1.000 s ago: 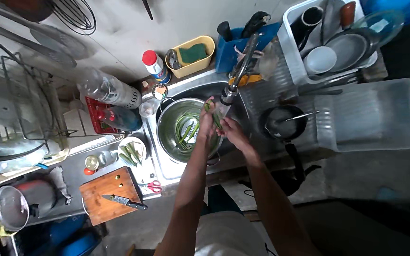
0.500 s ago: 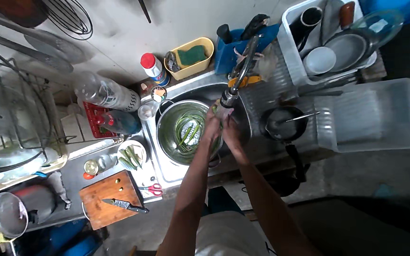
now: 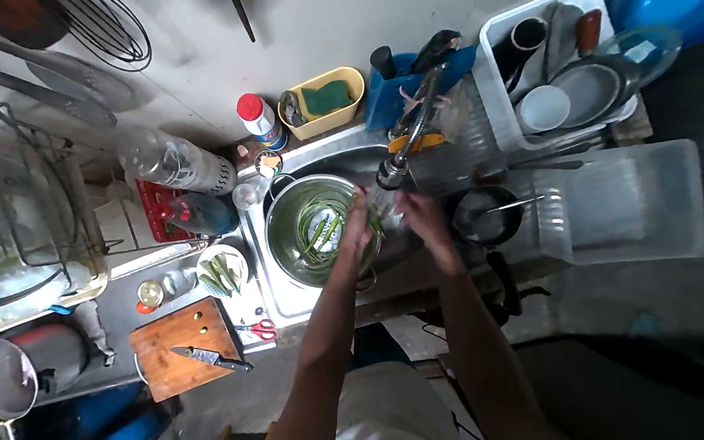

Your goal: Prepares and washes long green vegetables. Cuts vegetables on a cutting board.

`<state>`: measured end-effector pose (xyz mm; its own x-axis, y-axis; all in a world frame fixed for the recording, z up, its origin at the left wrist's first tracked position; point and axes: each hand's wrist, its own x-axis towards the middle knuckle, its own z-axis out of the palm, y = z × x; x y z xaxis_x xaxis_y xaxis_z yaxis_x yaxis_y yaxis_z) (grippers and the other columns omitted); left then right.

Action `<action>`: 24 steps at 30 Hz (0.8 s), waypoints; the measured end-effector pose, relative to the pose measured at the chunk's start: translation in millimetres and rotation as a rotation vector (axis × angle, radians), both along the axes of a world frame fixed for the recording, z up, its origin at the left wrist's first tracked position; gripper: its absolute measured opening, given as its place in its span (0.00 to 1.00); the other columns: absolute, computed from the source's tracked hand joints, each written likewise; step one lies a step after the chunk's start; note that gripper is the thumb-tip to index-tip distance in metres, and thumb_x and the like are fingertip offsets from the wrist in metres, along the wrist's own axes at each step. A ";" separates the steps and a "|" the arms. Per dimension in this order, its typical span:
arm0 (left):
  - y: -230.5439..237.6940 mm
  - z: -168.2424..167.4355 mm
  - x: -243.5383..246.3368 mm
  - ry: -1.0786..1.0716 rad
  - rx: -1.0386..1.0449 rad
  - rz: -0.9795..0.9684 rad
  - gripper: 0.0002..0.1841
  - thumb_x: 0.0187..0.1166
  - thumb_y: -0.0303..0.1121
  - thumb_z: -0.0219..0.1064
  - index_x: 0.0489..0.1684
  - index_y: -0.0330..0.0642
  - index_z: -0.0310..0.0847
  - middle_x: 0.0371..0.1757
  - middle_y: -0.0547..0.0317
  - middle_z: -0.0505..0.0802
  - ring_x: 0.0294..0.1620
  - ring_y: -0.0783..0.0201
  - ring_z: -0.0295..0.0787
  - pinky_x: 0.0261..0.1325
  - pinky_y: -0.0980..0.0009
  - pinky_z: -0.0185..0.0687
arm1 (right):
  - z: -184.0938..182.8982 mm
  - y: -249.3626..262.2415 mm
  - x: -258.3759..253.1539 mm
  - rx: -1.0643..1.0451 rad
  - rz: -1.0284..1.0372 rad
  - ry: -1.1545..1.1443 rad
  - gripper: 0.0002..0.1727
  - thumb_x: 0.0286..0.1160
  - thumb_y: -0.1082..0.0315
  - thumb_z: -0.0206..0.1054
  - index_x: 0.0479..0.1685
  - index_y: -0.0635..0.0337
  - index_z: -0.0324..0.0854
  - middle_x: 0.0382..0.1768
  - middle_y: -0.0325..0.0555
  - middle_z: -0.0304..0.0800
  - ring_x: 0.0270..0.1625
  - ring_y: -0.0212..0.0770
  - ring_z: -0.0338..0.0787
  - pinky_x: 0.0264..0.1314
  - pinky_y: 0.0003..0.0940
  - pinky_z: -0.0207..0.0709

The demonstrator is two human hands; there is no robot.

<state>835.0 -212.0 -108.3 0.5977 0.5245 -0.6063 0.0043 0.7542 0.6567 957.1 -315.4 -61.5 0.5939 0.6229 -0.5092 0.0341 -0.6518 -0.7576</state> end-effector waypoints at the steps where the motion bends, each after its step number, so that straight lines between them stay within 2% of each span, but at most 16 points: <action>1: 1.1 0.0 2.3 0.006 0.004 0.007 0.24 0.89 0.64 0.46 0.69 0.63 0.74 0.44 0.66 0.89 0.36 0.71 0.86 0.39 0.71 0.86 | -3.8 9.8 14.0 0.021 -0.076 -0.021 0.29 0.89 0.44 0.56 0.61 0.62 0.85 0.47 0.56 0.94 0.44 0.53 0.94 0.52 0.58 0.87; 2: 1.7 2.8 2.9 -0.001 0.008 0.004 0.20 0.91 0.57 0.50 0.76 0.66 0.70 0.52 0.64 0.88 0.41 0.69 0.87 0.44 0.69 0.87 | -7.0 20.3 26.7 0.048 -0.152 0.000 0.28 0.90 0.47 0.56 0.67 0.64 0.82 0.50 0.56 0.93 0.46 0.51 0.93 0.53 0.54 0.87; 3: 2.9 4.8 4.0 -0.037 0.007 0.007 0.22 0.92 0.45 0.53 0.85 0.68 0.62 0.64 0.61 0.87 0.51 0.66 0.87 0.52 0.64 0.87 | -8.0 31.5 38.1 0.061 -0.220 0.050 0.27 0.91 0.49 0.55 0.72 0.63 0.78 0.51 0.54 0.92 0.45 0.46 0.92 0.51 0.49 0.87; 5: 9.3 -0.7 18.6 -0.095 0.017 0.072 0.30 0.90 0.32 0.55 0.90 0.65 0.55 0.71 0.56 0.84 0.57 0.63 0.86 0.56 0.60 0.87 | -6.5 54.6 57.0 0.066 -0.337 0.171 0.25 0.92 0.51 0.53 0.76 0.59 0.73 0.50 0.46 0.90 0.39 0.36 0.88 0.42 0.35 0.83; 6: 11.5 -3.3 25.9 -0.089 0.039 0.086 0.28 0.91 0.34 0.54 0.90 0.61 0.56 0.72 0.55 0.83 0.60 0.62 0.86 0.58 0.59 0.87 | -4.6 63.3 64.8 0.047 -0.381 0.238 0.25 0.93 0.49 0.53 0.76 0.56 0.73 0.48 0.43 0.90 0.35 0.32 0.85 0.37 0.30 0.80; 7: 13.6 -2.4 29.8 -0.067 0.067 0.060 0.26 0.94 0.41 0.49 0.91 0.61 0.57 0.77 0.54 0.80 0.66 0.59 0.84 0.62 0.55 0.85 | -2.3 70.6 71.7 0.025 -0.413 0.302 0.24 0.92 0.49 0.53 0.76 0.53 0.73 0.46 0.39 0.90 0.32 0.29 0.83 0.33 0.26 0.77; 8: 14.7 2.1 30.9 -0.024 0.096 0.025 0.25 0.95 0.50 0.43 0.90 0.62 0.59 0.77 0.55 0.80 0.64 0.60 0.85 0.60 0.55 0.86 | 1.8 76.4 74.8 0.014 -0.426 0.356 0.23 0.92 0.49 0.54 0.75 0.51 0.72 0.44 0.37 0.88 0.30 0.27 0.81 0.31 0.23 0.74; 10: 8.0 23.8 27.6 0.091 0.036 0.001 0.32 0.89 0.67 0.38 0.78 0.60 0.71 0.56 0.60 0.87 0.37 0.67 0.85 0.36 0.67 0.85 | 9.0 79.7 76.6 -0.023 -0.416 0.400 0.19 0.92 0.52 0.55 0.71 0.49 0.73 0.41 0.33 0.84 0.28 0.23 0.78 0.29 0.19 0.73; 11: 3.3 35.5 23.1 0.137 -0.051 -0.018 0.39 0.80 0.77 0.40 0.75 0.61 0.74 0.45 0.60 0.88 0.29 0.66 0.82 0.31 0.67 0.82 | 7.4 81.2 79.3 -0.052 -0.409 0.397 0.16 0.91 0.52 0.55 0.66 0.48 0.75 0.37 0.31 0.83 0.25 0.22 0.77 0.26 0.17 0.71; 12: 1.0 39.3 20.4 0.122 -0.104 -0.044 0.39 0.79 0.77 0.42 0.75 0.60 0.73 0.41 0.58 0.87 0.27 0.66 0.82 0.31 0.68 0.82 | 5.2 81.9 82.2 -0.085 -0.397 0.386 0.13 0.90 0.52 0.55 0.61 0.46 0.75 0.34 0.30 0.81 0.23 0.22 0.74 0.23 0.17 0.70; 14: 2.1 36.1 23.7 0.013 -0.123 -0.010 0.28 0.91 0.61 0.43 0.71 0.51 0.73 0.37 0.56 0.87 0.29 0.66 0.84 0.34 0.70 0.85 | -1.4 79.2 89.7 -0.152 -0.371 0.348 0.13 0.89 0.50 0.58 0.56 0.46 0.76 0.32 0.30 0.77 0.22 0.24 0.73 0.23 0.20 0.69; 16: 1.9 28.8 26.4 -0.055 -0.167 0.072 0.22 0.96 0.50 0.41 0.64 0.44 0.74 0.32 0.57 0.86 0.27 0.67 0.85 0.33 0.73 0.84 | -7.2 80.3 94.2 -0.185 -0.317 0.257 0.10 0.88 0.53 0.58 0.51 0.48 0.74 0.26 0.30 0.72 0.18 0.22 0.68 0.19 0.18 0.66; 17: 0.8 25.8 26.6 -0.077 -0.198 0.116 0.21 0.96 0.47 0.41 0.64 0.42 0.74 0.33 0.55 0.87 0.27 0.66 0.85 0.33 0.73 0.85 | -6.6 81.2 96.9 -0.156 -0.311 0.231 0.10 0.88 0.56 0.59 0.55 0.50 0.73 0.28 0.31 0.71 0.20 0.23 0.68 0.22 0.18 0.66; 20: 0.3 23.9 23.8 -0.119 -0.241 0.172 0.20 0.95 0.47 0.47 0.67 0.41 0.74 0.36 0.57 0.85 0.28 0.66 0.84 0.33 0.73 0.85 | -10.8 81.9 107.5 0.197 -0.384 0.318 0.08 0.90 0.58 0.57 0.58 0.46 0.75 0.35 0.28 0.79 0.31 0.25 0.80 0.38 0.23 0.79; 22: 0.0 25.9 21.5 -0.016 -0.079 0.097 0.18 0.94 0.43 0.54 0.61 0.36 0.76 0.33 0.57 0.84 0.26 0.69 0.83 0.32 0.75 0.84 | 0.0 80.5 99.4 0.334 -0.362 0.367 0.11 0.94 0.55 0.50 0.59 0.44 0.75 0.37 0.27 0.81 0.36 0.26 0.83 0.47 0.26 0.81; 24: 1.7 28.1 19.4 0.192 0.298 -0.110 0.16 0.86 0.33 0.67 0.60 0.27 0.81 0.42 0.43 0.91 0.33 0.60 0.89 0.43 0.65 0.89 | 6.1 71.0 85.0 0.291 -0.345 0.273 0.11 0.92 0.57 0.53 0.63 0.47 0.73 0.38 0.30 0.80 0.36 0.27 0.83 0.45 0.27 0.81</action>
<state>854.4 -210.3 -80.1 0.5506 0.6339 -0.5432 0.2192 0.5180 0.8268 1042.1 -244.4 -55.4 0.6593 0.5533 -0.5091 -0.3695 -0.3514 -0.8603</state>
